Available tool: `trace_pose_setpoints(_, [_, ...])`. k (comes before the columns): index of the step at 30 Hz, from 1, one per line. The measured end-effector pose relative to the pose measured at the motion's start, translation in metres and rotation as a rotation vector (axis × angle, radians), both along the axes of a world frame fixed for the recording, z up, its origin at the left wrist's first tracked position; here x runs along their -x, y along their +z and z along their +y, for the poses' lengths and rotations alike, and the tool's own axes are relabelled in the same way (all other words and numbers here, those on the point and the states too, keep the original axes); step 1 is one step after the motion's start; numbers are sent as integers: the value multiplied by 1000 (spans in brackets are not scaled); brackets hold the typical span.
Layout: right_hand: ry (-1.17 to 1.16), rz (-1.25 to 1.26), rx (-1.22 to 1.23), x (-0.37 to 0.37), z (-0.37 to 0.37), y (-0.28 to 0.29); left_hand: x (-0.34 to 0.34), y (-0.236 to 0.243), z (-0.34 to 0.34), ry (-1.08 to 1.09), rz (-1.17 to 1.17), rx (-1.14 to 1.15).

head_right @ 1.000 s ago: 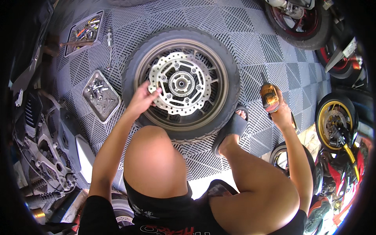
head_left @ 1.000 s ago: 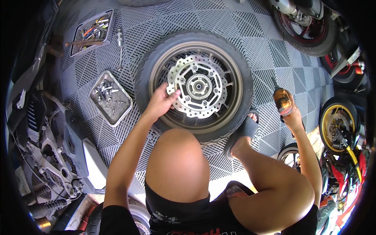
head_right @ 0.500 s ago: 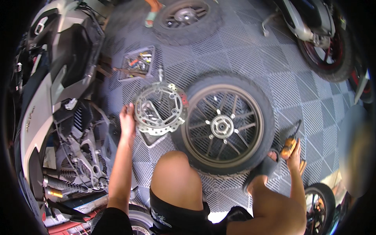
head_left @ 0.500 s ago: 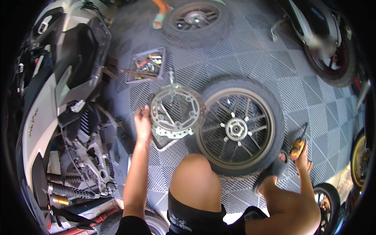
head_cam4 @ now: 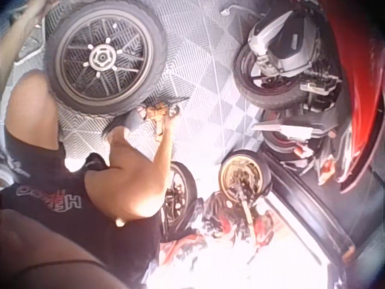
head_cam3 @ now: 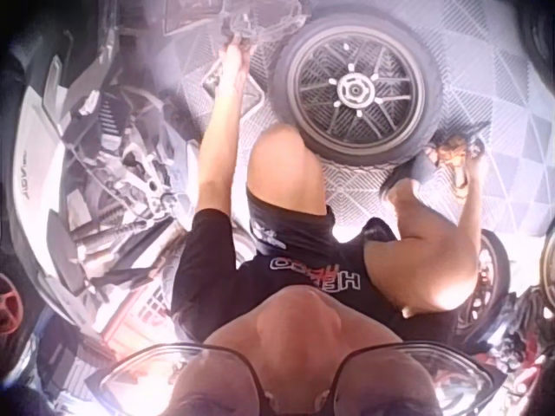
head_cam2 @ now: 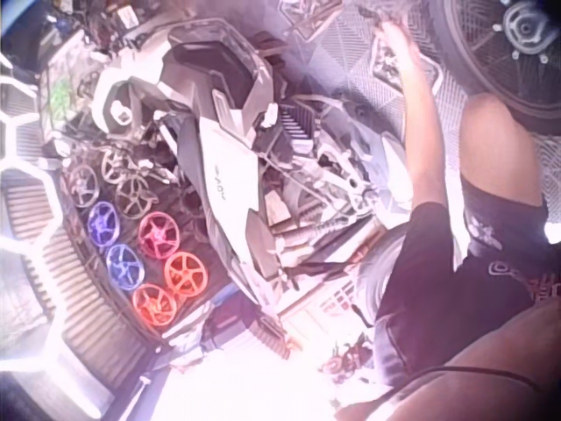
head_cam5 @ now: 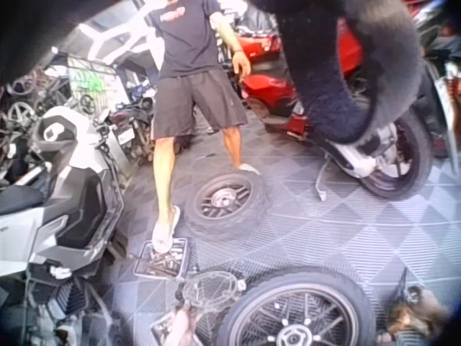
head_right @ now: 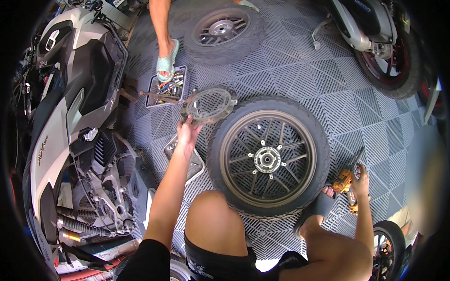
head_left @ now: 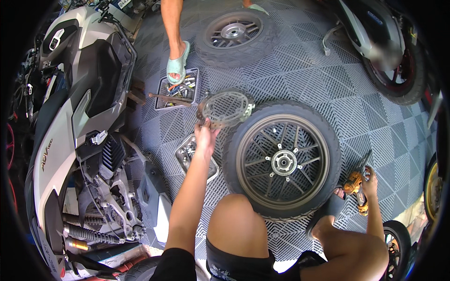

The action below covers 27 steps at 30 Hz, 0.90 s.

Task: The person uses a power drill to remove bolts from a motorcycle wheel's brake disc. They then remove the disc and place it on the floor. The person continues to remove additional bolts from the wheel hub.

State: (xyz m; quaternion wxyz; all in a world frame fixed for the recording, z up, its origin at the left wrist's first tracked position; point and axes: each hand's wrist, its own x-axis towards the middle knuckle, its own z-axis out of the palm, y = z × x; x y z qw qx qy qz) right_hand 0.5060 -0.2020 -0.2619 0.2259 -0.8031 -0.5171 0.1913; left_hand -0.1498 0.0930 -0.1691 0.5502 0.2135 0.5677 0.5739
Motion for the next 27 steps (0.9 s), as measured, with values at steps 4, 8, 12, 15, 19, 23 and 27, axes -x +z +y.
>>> trace_pose_setpoints(4, [-44, -6, -95, 17, -1, -13, -22, -44, 59, -93, -276, 4])
trace_pose_setpoints(8, [-97, -6, -53, 50, -4, 2, -22, -94, 97, -43, -312, 95])
trace_pose_setpoints(12, [-193, 75, -33, 57, -14, 18, -15, -147, 98, -127, -153, 91])
trace_pose_setpoints(15, [-158, 57, -24, 54, -19, 18, 25, -140, 129, -136, 24, 310])
trace_pose_setpoints(19, [-77, -208, -181, 61, -32, 32, 0, -111, 117, -175, 325, 477])
trace_pose_setpoints(23, [-88, -127, -175, 103, -11, 77, -105, -37, 3, -350, 1180, -458])
trace_pose_setpoints(27, [290, -73, -236, 154, 24, 83, -150, 0, -89, -1095, 1279, -696])
